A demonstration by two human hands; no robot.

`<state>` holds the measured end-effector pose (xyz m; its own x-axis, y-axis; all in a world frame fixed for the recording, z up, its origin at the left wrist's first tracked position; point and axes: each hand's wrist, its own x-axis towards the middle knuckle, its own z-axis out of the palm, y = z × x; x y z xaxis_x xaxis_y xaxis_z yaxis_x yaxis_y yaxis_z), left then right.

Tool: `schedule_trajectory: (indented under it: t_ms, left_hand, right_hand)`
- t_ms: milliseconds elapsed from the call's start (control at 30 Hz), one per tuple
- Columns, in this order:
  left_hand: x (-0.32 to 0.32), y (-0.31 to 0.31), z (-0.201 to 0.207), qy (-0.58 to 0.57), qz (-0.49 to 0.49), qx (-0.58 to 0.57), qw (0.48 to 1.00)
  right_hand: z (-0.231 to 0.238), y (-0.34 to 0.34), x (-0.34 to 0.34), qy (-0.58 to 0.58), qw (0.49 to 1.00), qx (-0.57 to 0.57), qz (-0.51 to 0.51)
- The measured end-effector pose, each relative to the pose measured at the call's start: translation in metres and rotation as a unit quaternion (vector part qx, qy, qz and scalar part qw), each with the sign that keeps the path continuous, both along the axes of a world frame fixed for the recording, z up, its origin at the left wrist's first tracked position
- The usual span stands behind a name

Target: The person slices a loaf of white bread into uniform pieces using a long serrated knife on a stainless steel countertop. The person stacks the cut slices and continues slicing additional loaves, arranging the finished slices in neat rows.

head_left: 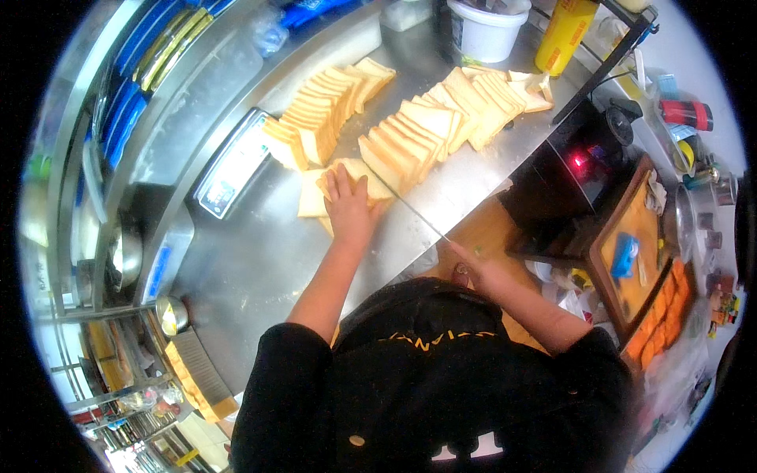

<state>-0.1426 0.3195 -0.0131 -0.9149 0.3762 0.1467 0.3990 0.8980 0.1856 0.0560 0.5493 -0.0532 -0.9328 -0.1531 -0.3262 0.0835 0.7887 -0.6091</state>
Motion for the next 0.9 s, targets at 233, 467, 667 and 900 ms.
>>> schedule_trajectory:
  t_ms: [233,467,667,900]
  left_hand:
    - [0.001,-0.007,0.004,0.015,-0.004,0.038,0.999]
    - [-0.007,-0.006,0.049,-0.054,-0.015,0.004,0.998]
    - [-0.05,0.004,0.026,-0.12,-0.04,0.294,0.947]
    - [-0.059,-0.015,0.021,-0.138,-0.028,0.254,0.957]
  right_hand:
    - [0.047,0.049,0.096,-0.018,1.0,-0.021,0.015]
    - [0.041,0.055,0.124,0.048,0.999,-0.017,-0.014]
    - [0.029,0.043,0.077,0.133,0.991,-0.019,-0.026]
    - [0.031,0.003,0.011,0.084,0.995,-0.032,-0.051]
